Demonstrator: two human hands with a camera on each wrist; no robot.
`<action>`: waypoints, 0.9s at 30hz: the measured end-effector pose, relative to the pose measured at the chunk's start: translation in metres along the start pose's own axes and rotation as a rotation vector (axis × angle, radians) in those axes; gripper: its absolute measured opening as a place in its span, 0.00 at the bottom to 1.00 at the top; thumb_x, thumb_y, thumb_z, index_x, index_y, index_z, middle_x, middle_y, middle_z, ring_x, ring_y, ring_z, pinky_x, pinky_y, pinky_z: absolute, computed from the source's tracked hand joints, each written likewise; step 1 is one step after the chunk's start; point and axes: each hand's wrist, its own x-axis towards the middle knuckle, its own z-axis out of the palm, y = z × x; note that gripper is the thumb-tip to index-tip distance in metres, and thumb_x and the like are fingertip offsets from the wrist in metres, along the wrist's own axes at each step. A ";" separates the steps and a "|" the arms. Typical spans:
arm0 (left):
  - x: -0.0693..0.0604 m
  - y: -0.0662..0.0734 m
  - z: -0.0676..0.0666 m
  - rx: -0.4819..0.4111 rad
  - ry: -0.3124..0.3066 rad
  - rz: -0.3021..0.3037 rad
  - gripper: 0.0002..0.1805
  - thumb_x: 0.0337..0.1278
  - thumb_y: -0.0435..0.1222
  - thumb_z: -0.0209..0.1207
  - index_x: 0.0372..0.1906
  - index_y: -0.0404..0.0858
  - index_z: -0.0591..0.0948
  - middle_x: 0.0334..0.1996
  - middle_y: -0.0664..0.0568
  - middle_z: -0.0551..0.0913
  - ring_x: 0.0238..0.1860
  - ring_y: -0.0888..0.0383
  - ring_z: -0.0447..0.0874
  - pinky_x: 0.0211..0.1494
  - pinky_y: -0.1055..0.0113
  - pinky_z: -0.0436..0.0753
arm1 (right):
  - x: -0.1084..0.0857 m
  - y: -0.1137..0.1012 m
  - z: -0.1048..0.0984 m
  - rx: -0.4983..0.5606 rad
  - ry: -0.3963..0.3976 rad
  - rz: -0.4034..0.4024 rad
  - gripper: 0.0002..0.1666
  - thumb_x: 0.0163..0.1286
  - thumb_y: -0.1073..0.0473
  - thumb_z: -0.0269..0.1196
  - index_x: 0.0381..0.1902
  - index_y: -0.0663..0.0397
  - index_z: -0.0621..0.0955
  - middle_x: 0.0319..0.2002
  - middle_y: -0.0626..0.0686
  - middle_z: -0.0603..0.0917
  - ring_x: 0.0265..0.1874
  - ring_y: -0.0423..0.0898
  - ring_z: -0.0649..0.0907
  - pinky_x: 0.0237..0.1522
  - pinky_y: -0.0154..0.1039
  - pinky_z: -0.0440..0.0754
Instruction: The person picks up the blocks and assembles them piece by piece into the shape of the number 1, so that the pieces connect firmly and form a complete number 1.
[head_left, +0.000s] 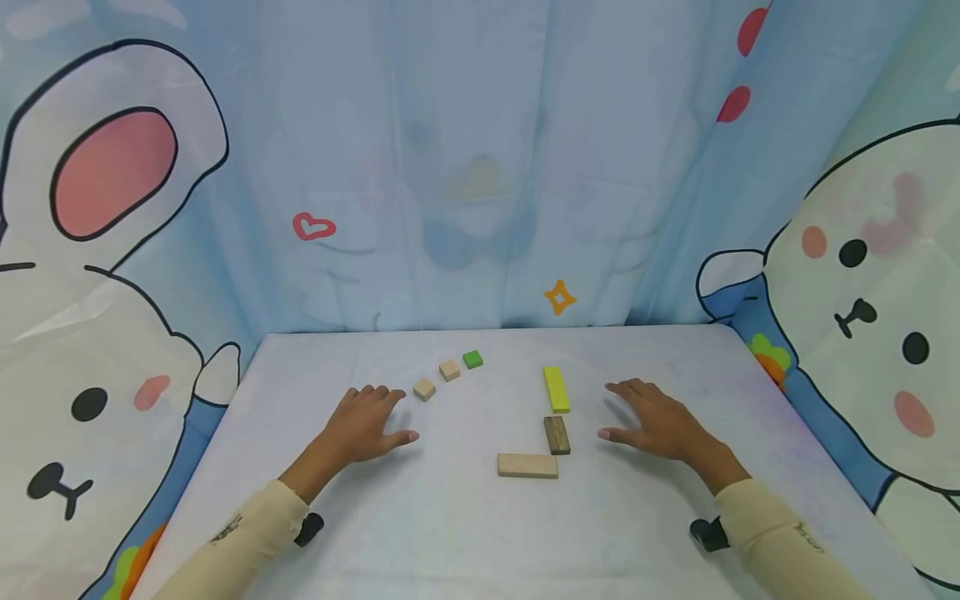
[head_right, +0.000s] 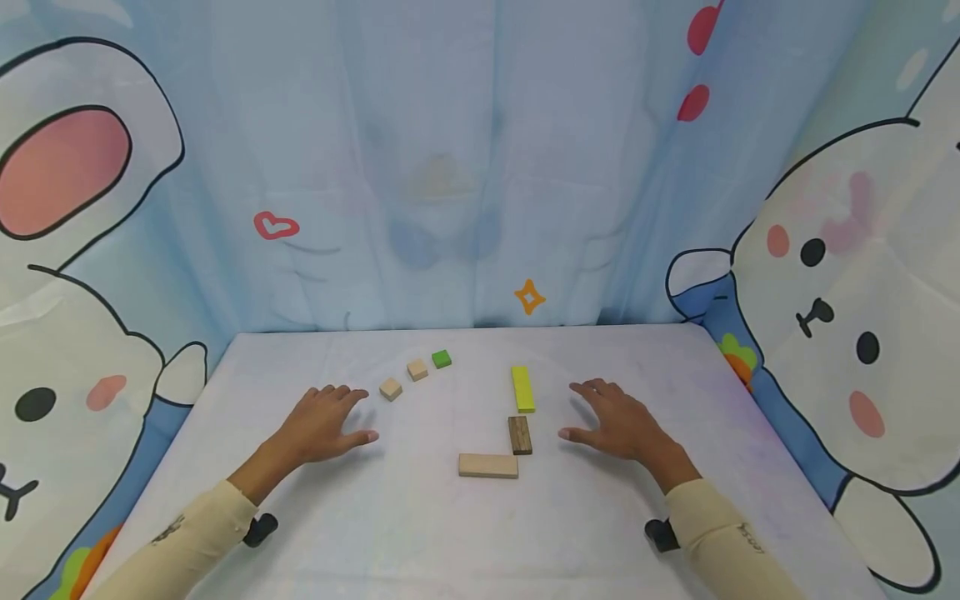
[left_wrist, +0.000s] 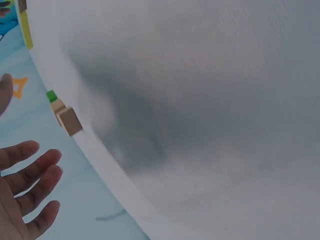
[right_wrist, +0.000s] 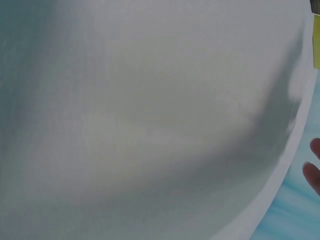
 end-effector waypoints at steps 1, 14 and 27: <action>0.000 0.001 0.000 -0.001 0.004 0.005 0.39 0.58 0.64 0.60 0.63 0.39 0.77 0.57 0.42 0.82 0.58 0.42 0.79 0.59 0.43 0.75 | 0.000 -0.001 0.000 0.006 -0.005 -0.002 0.54 0.58 0.26 0.66 0.71 0.55 0.70 0.67 0.66 0.72 0.65 0.67 0.72 0.58 0.68 0.73; 0.011 0.024 0.004 -0.229 -0.077 -0.008 0.23 0.64 0.51 0.63 0.54 0.38 0.83 0.35 0.53 0.85 0.33 0.60 0.80 0.40 0.61 0.80 | 0.006 -0.017 -0.001 0.143 -0.126 0.005 0.50 0.57 0.29 0.70 0.69 0.51 0.72 0.51 0.54 0.81 0.40 0.46 0.80 0.39 0.46 0.82; 0.021 0.054 0.011 -0.445 -0.179 0.040 0.21 0.67 0.48 0.62 0.56 0.39 0.81 0.35 0.56 0.84 0.30 0.64 0.76 0.35 0.68 0.76 | 0.012 -0.035 -0.002 0.249 -0.223 -0.027 0.48 0.58 0.33 0.71 0.68 0.52 0.73 0.43 0.49 0.81 0.34 0.42 0.76 0.34 0.38 0.75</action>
